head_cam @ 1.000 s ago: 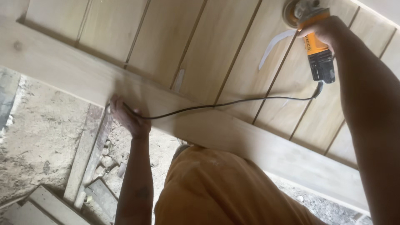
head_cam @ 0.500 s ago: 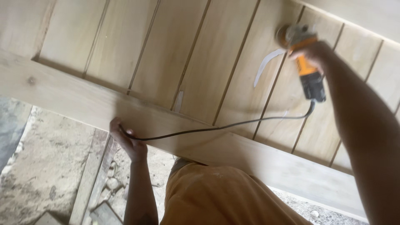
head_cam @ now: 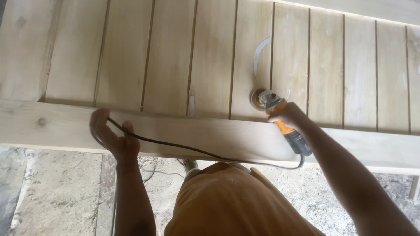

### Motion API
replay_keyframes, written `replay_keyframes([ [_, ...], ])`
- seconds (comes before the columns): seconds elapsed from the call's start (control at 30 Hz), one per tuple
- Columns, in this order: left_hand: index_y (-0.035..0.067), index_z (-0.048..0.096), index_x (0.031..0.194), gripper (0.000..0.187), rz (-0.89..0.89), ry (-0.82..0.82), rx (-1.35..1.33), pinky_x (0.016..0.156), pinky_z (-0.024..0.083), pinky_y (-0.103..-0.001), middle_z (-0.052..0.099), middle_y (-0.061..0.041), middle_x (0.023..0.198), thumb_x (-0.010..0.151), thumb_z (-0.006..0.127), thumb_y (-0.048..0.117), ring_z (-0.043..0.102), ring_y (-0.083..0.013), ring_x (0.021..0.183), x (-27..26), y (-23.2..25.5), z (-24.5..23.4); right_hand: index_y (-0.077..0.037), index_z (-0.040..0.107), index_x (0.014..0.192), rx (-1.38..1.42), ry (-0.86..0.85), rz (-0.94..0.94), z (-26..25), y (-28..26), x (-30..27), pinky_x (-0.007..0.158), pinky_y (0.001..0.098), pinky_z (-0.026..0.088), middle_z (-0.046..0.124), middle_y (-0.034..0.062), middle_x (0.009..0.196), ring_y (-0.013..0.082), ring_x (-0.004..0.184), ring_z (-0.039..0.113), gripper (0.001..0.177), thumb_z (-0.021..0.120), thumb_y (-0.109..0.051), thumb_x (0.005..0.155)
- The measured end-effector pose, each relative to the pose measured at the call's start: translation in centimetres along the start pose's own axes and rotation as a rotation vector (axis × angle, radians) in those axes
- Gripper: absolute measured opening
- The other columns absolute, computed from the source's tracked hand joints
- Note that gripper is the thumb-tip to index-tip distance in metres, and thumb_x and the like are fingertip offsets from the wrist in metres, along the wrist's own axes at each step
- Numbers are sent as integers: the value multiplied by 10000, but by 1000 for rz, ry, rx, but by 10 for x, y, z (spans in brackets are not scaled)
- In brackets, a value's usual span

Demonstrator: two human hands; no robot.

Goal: The person uses an electric sander to smooth the surface of a wooden door panel. They move the sander across the slats and frame, occasionally repositioning the door and adjusting their stance to reach different areas.

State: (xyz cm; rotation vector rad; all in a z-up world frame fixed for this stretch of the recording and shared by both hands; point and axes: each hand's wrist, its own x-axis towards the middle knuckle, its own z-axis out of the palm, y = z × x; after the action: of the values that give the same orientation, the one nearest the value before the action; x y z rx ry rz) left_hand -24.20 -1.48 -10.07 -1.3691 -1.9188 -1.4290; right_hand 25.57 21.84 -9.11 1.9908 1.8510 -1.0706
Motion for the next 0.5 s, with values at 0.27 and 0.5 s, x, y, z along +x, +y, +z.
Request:
replay_keyframes([
  [0.27, -28, 609, 1290, 482, -240, -178, 115, 1011, 478, -510, 594, -236, 1281, 1087, 660, 407, 572, -381, 1214, -60, -19, 8, -36, 771, 970, -85, -29, -14, 37, -46, -41, 691, 382, 567, 766, 170, 866, 279, 736, 713, 460, 902, -296, 614],
  [0.5, -3, 637, 1252, 337, -293, -90, 60, 998, 479, -494, 647, -191, 1233, 1081, 643, 287, 613, -379, 1154, -54, -10, 10, -55, 785, 1023, -165, -61, -69, 20, -90, 39, 732, 369, 566, 744, 156, 926, 265, 807, 688, 461, 899, -307, 655],
])
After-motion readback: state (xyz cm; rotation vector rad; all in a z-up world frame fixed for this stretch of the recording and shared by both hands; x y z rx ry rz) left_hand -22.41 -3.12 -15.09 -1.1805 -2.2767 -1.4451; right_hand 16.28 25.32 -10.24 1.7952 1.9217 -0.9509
